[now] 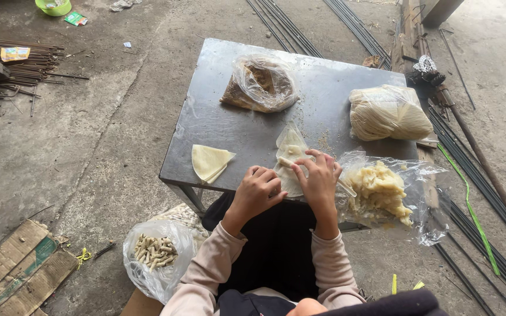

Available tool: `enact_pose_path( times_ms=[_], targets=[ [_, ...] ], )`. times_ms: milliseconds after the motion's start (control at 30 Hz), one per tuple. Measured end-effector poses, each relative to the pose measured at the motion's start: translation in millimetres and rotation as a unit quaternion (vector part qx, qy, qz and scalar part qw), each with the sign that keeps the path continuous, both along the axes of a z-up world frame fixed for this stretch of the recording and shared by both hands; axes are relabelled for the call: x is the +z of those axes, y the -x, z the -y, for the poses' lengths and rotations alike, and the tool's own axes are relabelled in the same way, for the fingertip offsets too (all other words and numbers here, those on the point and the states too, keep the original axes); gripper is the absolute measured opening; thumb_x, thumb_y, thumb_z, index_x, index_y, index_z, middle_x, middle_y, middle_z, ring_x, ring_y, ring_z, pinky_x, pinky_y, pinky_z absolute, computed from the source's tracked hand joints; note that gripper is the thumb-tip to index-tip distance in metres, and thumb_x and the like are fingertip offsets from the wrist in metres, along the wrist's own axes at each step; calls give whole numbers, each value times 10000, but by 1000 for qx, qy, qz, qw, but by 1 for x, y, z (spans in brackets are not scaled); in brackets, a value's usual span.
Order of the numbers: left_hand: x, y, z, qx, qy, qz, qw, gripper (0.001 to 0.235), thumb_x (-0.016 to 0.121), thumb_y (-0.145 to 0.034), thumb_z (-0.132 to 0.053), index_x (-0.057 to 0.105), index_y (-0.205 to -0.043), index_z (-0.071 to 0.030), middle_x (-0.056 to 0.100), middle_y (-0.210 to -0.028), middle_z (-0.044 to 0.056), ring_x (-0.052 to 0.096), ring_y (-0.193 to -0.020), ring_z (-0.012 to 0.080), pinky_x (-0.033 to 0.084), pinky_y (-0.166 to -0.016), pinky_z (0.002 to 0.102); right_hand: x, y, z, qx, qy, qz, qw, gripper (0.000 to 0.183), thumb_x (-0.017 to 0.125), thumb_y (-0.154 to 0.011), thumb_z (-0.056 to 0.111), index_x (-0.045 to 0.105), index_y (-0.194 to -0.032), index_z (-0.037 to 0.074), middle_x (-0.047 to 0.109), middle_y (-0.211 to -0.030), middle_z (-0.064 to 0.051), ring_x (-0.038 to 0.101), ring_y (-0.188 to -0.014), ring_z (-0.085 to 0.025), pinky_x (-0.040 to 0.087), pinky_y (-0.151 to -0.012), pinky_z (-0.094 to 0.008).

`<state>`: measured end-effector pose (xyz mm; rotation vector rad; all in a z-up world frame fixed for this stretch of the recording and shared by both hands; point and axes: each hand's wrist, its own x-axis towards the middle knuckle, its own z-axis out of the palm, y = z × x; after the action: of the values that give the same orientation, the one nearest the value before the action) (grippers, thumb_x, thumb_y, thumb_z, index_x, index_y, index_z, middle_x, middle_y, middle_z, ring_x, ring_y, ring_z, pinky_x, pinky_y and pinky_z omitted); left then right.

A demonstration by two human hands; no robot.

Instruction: The person assembles dumplings by placing a filling onto a thin wrapper, folding it into a triangular shape, and sealing the edges. The process is repeated for multiple units using a spoon to transfer the filling.

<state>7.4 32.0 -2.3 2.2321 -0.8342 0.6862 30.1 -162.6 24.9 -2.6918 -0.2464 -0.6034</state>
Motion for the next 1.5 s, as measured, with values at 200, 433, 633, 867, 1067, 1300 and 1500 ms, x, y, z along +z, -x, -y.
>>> enact_pose_path(
  times_ms=[200,433,633,867,1067,1300,1500],
  targets=[
    [1,1,-2,-2,3,4,1000,281,819,-827,-309,620,-762,-121,635,-914,6,639,-962,208,464,-971,431,-4,-1,2,7,-37,-11,999,211,771,-863,335,792,-975,157,663,-1305,-26,497,-1289,-262,251,-1103,-480],
    [0,1,-2,-6,6,9,1000,293,833,-803,-318,627,-757,-116,644,-898,13,641,-953,213,468,-978,435,-9,-12,7,-62,-157,22,985,189,719,-957,283,767,-993,104,677,-1254,-26,547,-1224,-260,333,-1056,-430],
    [-5,2,-2,-2,3,2,1000,297,849,-800,-324,631,-759,-126,650,-886,6,650,-946,205,476,-994,434,-3,-9,3,-88,-139,51,985,218,672,-1005,295,760,-1007,96,725,-1123,-40,605,-1117,-252,357,-1008,-406],
    [-6,2,-4,-8,1,0,1000,271,847,-788,-322,652,-834,-140,669,-934,-5,659,-968,198,473,-1018,433,12,-1,8,9,-140,-41,989,317,694,-949,283,710,-1179,65,761,-957,-72,686,-823,-229,403,-927,-393],
    [0,5,-7,-53,168,-7,984,494,816,-870,-325,605,-1262,-111,616,-1213,84,638,-1124,264,533,-1004,405,14,6,3,79,-214,74,971,166,725,-984,146,705,-1133,75,755,-1048,-98,739,-919,-204,608,-817,-321],
    [-13,54,-46,6,288,-36,957,292,823,-906,-114,710,-1175,-99,722,-1099,57,740,-979,194,630,-825,309,20,67,-49,303,-263,-77,913,224,684,-959,39,729,-1177,62,741,-1243,-102,748,-1075,-225,599,-866,-320],
    [-100,107,-163,241,275,-213,906,253,773,-900,-152,709,-1129,-66,741,-1081,55,715,-908,180,602,-796,305,4,61,-19,236,-227,37,944,209,678,-1000,91,723,-1202,62,715,-1250,-118,707,-1145,-272,583,-987,-339]
  ],
)
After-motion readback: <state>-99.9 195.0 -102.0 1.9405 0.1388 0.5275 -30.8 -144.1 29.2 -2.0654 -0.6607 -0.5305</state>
